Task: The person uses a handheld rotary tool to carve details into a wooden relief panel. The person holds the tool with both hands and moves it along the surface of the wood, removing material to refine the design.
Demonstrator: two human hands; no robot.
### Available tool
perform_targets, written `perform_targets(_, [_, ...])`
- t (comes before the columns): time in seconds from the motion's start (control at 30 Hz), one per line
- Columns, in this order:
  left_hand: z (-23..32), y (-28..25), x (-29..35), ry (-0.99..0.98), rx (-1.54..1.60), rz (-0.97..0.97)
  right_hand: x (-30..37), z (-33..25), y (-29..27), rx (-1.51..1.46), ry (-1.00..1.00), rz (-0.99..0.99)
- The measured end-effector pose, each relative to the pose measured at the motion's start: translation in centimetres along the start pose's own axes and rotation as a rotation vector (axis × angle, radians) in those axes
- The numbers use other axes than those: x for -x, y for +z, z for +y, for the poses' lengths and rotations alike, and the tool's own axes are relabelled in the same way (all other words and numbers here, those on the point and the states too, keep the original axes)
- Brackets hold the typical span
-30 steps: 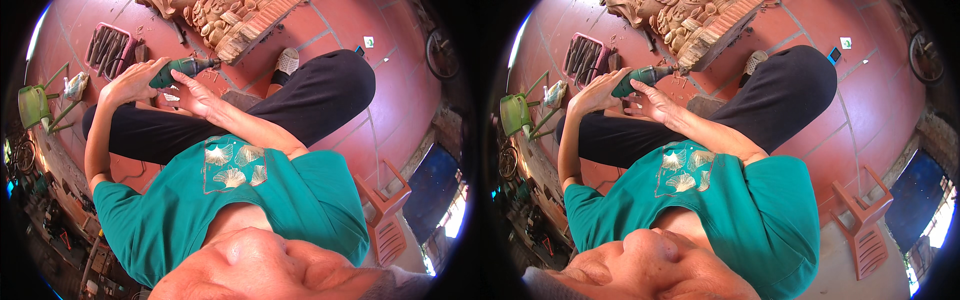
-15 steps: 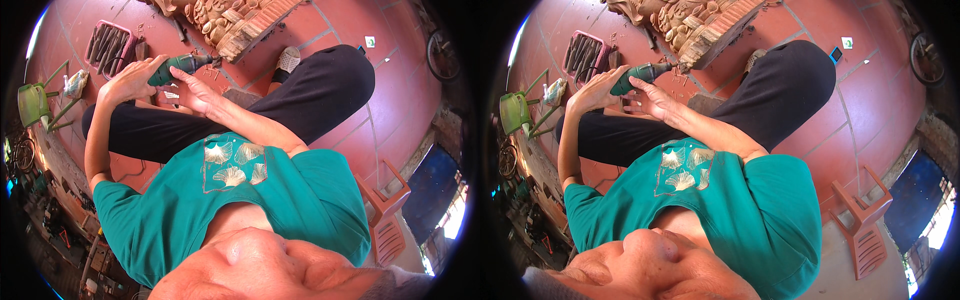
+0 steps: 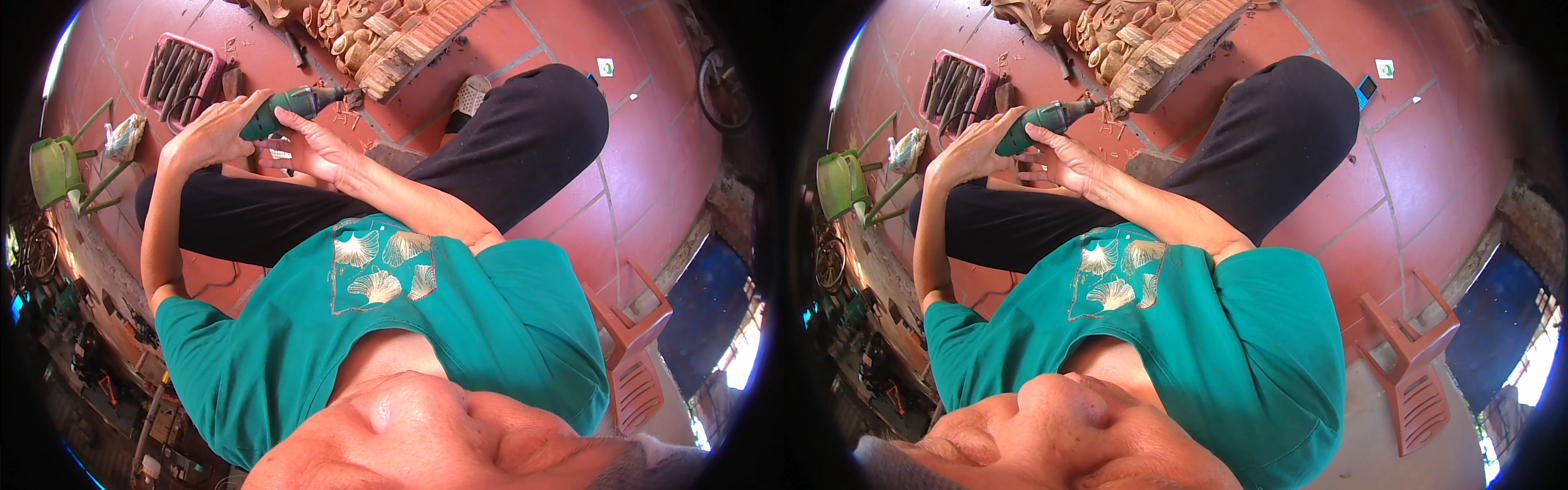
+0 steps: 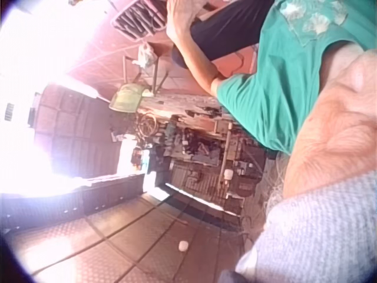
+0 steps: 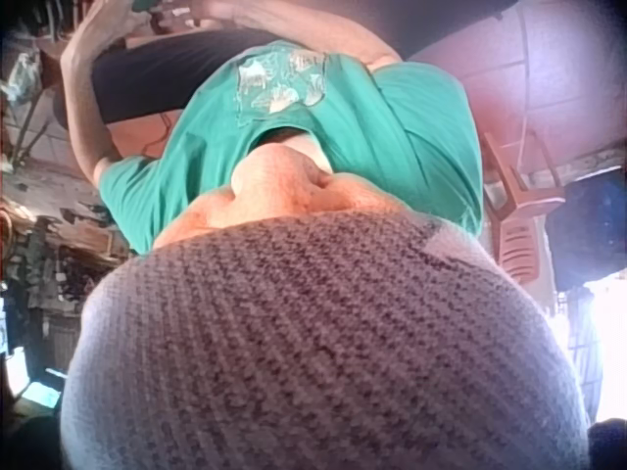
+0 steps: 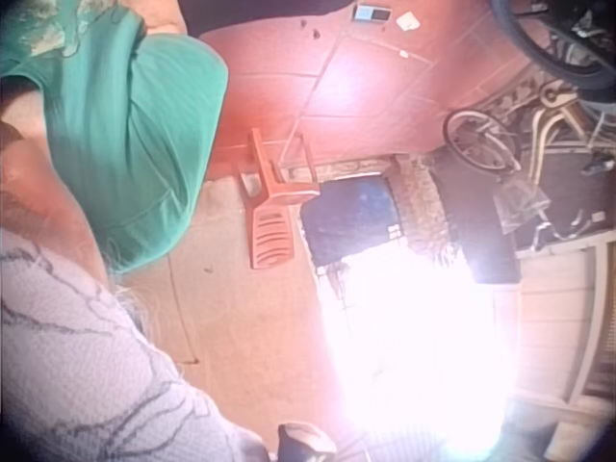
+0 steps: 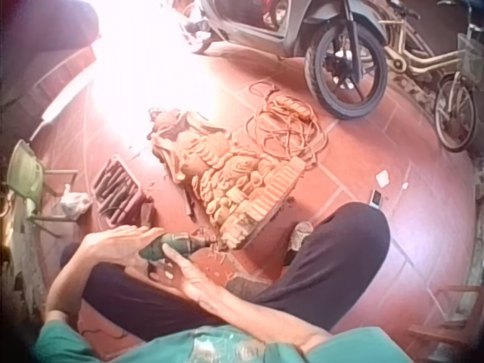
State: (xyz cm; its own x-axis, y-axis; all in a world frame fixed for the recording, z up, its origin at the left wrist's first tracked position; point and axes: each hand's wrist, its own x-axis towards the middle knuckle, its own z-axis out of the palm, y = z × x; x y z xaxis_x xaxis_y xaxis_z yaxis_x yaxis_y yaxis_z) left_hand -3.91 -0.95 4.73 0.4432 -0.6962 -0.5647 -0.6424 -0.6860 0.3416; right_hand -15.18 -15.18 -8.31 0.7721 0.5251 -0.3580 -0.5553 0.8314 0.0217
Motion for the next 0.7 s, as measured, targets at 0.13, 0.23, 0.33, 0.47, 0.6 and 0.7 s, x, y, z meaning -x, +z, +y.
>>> perform_targets(0.13, [-0.1, 0.2, 0.2, 0.023, -0.020, 0.041, -0.2, 0.0, -0.1, -0.015, 0.010, 0.001])
perform_targets(0.23, [-0.2, 0.3, 0.4, 0.033, -0.032, 0.059, -0.2, 0.1, -0.1, -0.025, 0.019, 0.003])
perform_targets(0.33, [-0.2, 0.3, 0.4, 0.031, -0.028, 0.057, -0.2, 0.0, 0.0, -0.004, 0.012, -0.010])
perform_targets(0.47, [0.0, 0.2, 0.5, 0.010, -0.033, 0.065, -0.3, 0.0, -0.1, 0.011, 0.014, -0.029])
perform_targets(0.6, [1.5, -1.4, 0.0, -0.196, -0.011, -0.150, -0.2, -0.2, 0.1, -0.003, 0.021, -0.015])
perform_targets(0.7, [0.5, -0.2, 0.6, -0.010, -0.029, 0.062, -0.4, -0.2, 0.1, 0.002, 0.025, -0.020])
